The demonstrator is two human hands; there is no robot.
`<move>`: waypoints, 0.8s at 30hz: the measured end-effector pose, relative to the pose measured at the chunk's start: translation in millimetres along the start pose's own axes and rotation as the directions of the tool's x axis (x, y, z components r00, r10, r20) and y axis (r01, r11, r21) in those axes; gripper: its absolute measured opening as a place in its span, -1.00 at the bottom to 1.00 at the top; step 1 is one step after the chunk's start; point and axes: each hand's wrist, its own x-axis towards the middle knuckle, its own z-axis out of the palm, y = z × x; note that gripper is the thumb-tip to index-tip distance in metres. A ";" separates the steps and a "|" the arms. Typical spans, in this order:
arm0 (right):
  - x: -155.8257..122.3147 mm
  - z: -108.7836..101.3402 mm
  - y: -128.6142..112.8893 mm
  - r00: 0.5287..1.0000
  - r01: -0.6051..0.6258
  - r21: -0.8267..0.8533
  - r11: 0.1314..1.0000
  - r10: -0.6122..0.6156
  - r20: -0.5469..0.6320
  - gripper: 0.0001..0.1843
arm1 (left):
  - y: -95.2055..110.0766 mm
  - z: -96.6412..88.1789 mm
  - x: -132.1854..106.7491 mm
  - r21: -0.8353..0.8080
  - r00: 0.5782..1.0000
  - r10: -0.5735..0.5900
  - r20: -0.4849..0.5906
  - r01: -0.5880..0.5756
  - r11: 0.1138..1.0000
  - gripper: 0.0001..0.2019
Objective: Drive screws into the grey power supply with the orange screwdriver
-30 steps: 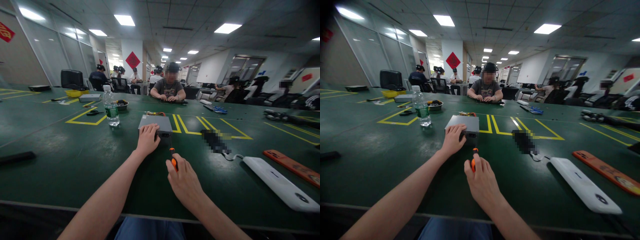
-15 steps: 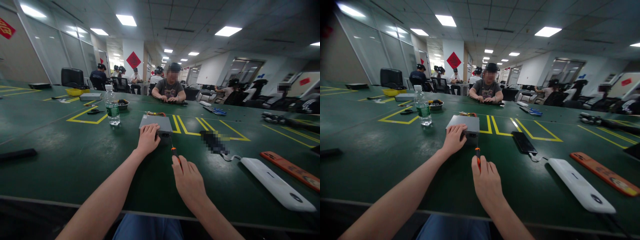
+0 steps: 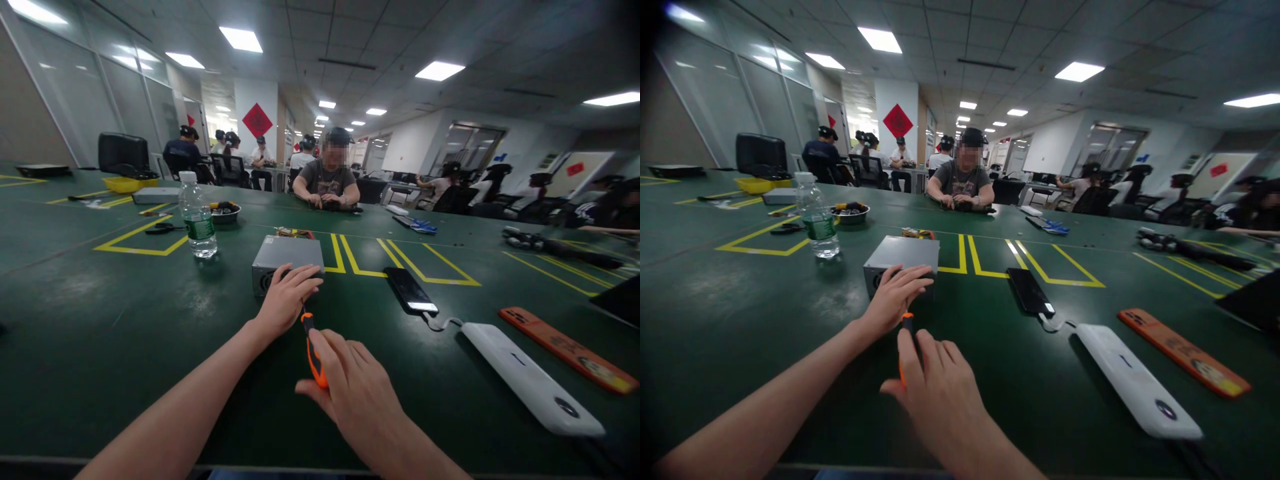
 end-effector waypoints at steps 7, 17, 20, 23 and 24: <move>-8.5 11.8 151.9 0.648 -0.690 -0.108 0.715 0.678 0.346 -0.46 | -2.5 3.8 1.0 -0.258 0.966 -0.240 -0.092 0.210 0.943 -0.70; -40.0 78.4 261.1 0.305 -0.855 -0.288 0.431 0.868 0.391 -0.14 | -1.9 3.1 -2.2 -0.313 0.951 -0.299 -0.072 0.264 0.912 -0.72; -41.2 79.7 263.4 0.278 -0.874 -0.284 0.395 0.884 0.375 -0.13 | -0.9 2.0 -1.9 -0.290 0.952 -0.302 -0.056 0.274 0.917 -0.72; -41.9 79.1 264.3 0.258 -0.886 -0.278 0.372 0.892 0.371 -0.14 | -0.2 2.6 -1.8 -0.278 0.947 -0.314 -0.065 0.285 0.917 -0.72; -41.8 78.9 264.4 0.253 -0.888 -0.276 0.367 0.893 0.372 -0.16 | -0.2 3.2 -1.8 -0.278 0.945 -0.318 -0.078 0.286 0.917 -0.71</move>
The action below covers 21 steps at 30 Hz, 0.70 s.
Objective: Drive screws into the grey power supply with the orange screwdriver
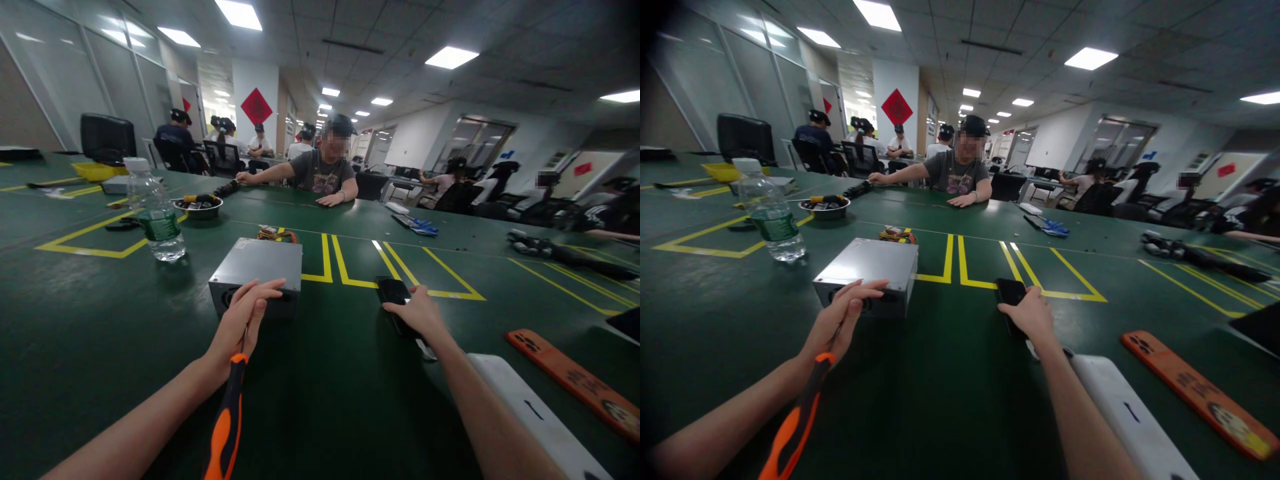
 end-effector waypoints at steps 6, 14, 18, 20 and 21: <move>-2.8 -1.8 -4.4 1.000 -0.014 0.019 1.000 0.013 0.022 -0.20 | -2.0 1.3 -1.5 0.000 1.000 -0.022 -0.010 0.022 1.000 -0.71; 1.5 -23.0 14.2 0.990 -0.035 0.151 0.988 0.014 0.138 -0.23 | -1.0 -1.1 -2.5 -0.015 0.998 -0.057 0.030 0.057 0.998 -0.72; 7.1 -36.7 40.0 0.978 -0.064 0.172 0.983 0.027 0.207 -0.36 | -1.0 -0.7 -2.1 -0.027 0.998 -0.056 0.027 0.057 0.998 -0.71; 6.7 -39.9 49.7 0.963 -0.054 0.189 0.981 0.001 0.269 -0.32 | -1.6 -0.1 -2.2 -0.037 0.999 -0.044 0.030 0.045 0.998 -0.71; 6.0 -40.8 53.1 0.955 -0.044 0.199 0.979 -0.017 0.296 -0.28 | -2.0 0.3 -2.4 -0.042 0.999 -0.037 0.027 0.038 0.998 -0.71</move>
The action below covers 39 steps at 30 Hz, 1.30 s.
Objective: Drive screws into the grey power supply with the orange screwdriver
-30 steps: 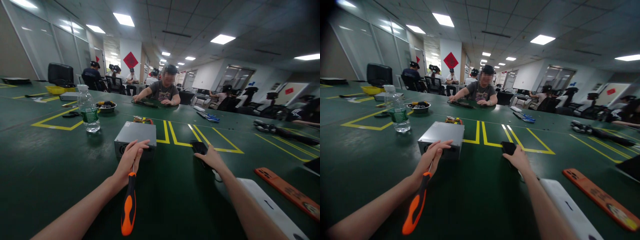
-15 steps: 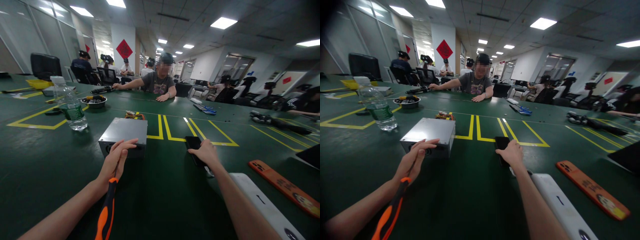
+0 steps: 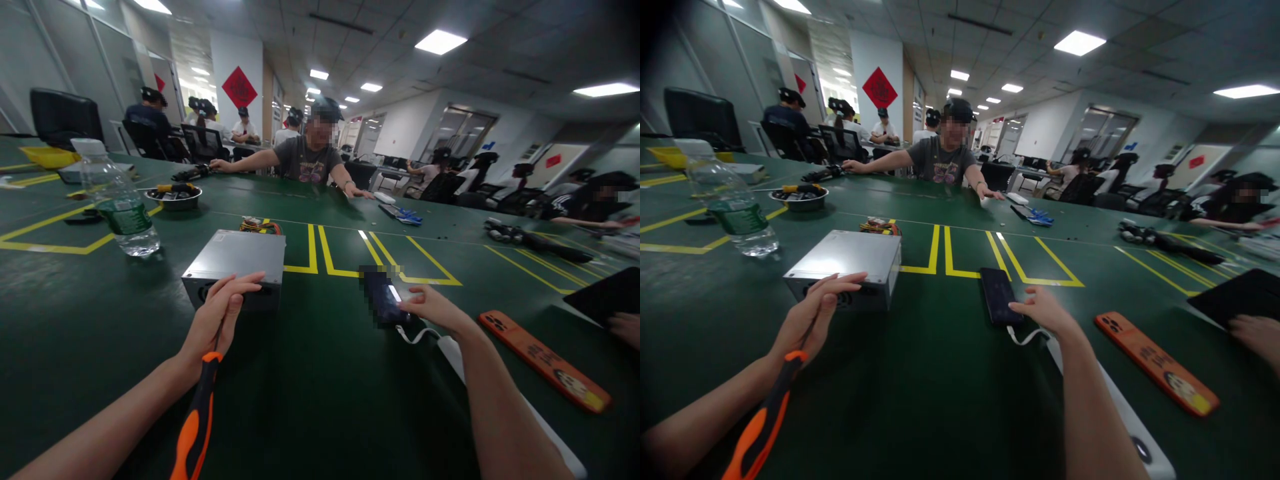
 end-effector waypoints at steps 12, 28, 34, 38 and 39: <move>7.9 13.9 5.9 0.998 0.052 -0.004 0.999 -0.052 -0.018 -0.12 | 1.8 -1.3 1.7 0.005 1.000 -0.003 0.004 0.003 1.000 -0.71; -10.6 19.5 -18.9 0.910 0.316 -0.056 0.947 -0.320 -0.263 -0.76 | 1.4 -0.3 1.1 0.007 1.000 -0.014 -0.009 0.014 1.000 -0.70; -15.0 27.7 -27.8 0.903 0.388 -0.090 0.917 -0.398 -0.162 -0.72 | 1.7 -0.9 2.5 0.022 1.000 0.015 -0.010 -0.015 1.000 -0.70; -19.4 29.4 -33.9 0.890 0.438 -0.098 0.894 -0.446 -0.097 -0.68 | 1.0 -0.6 2.0 0.033 1.000 0.007 -0.009 -0.007 0.999 -0.70; -20.7 29.4 -35.0 0.887 0.448 -0.099 0.889 -0.456 -0.078 -0.67 | 1.0 -0.6 1.9 0.033 1.000 0.002 -0.009 -0.002 0.999 -0.70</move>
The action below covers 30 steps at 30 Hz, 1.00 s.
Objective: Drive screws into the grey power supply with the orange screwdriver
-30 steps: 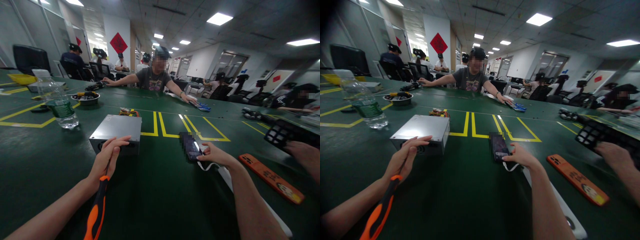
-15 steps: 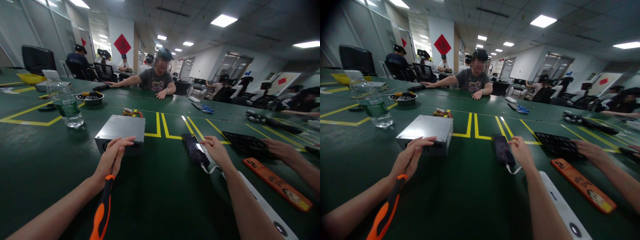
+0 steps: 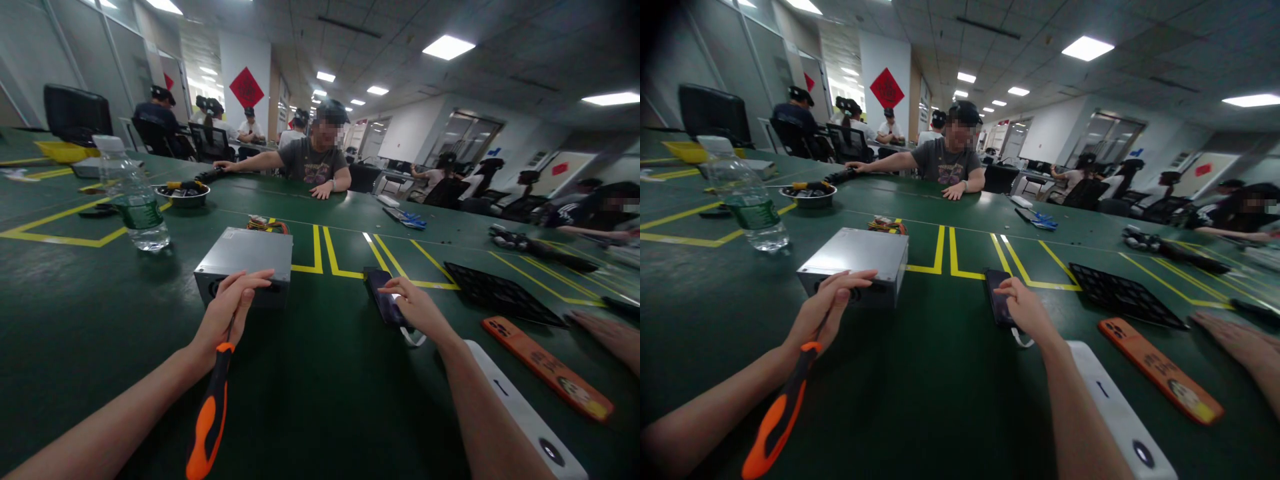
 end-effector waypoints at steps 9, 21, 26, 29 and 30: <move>-1.5 -7.8 11.8 0.998 -0.063 -0.068 0.996 0.063 -0.010 -0.70 | -2.1 0.3 0.7 -0.002 1.000 0.026 0.005 -0.026 1.000 -0.72; -21.9 -49.2 7.5 0.992 -0.106 -0.030 0.994 0.107 0.060 -0.79 | -1.0 0.0 2.5 -0.016 0.999 0.041 -0.015 -0.041 0.999 -0.72; -40.6 -44.0 -40.4 0.970 0.002 0.192 0.981 0.045 -0.238 -0.83 | 0.1 0.1 4.4 0.044 0.998 0.059 -0.024 -0.058 0.997 -0.72; -69.6 -14.4 -107.3 0.979 0.201 0.418 0.886 -0.199 -0.047 -0.75 | -0.3 -0.8 5.3 0.091 0.995 0.099 -0.022 -0.097 0.991 -0.72; -81.2 -2.7 -131.1 0.965 0.236 0.437 0.868 -0.262 -0.001 -0.69 | -0.6 -2.0 5.7 0.106 0.994 0.107 -0.034 -0.103 0.989 -0.71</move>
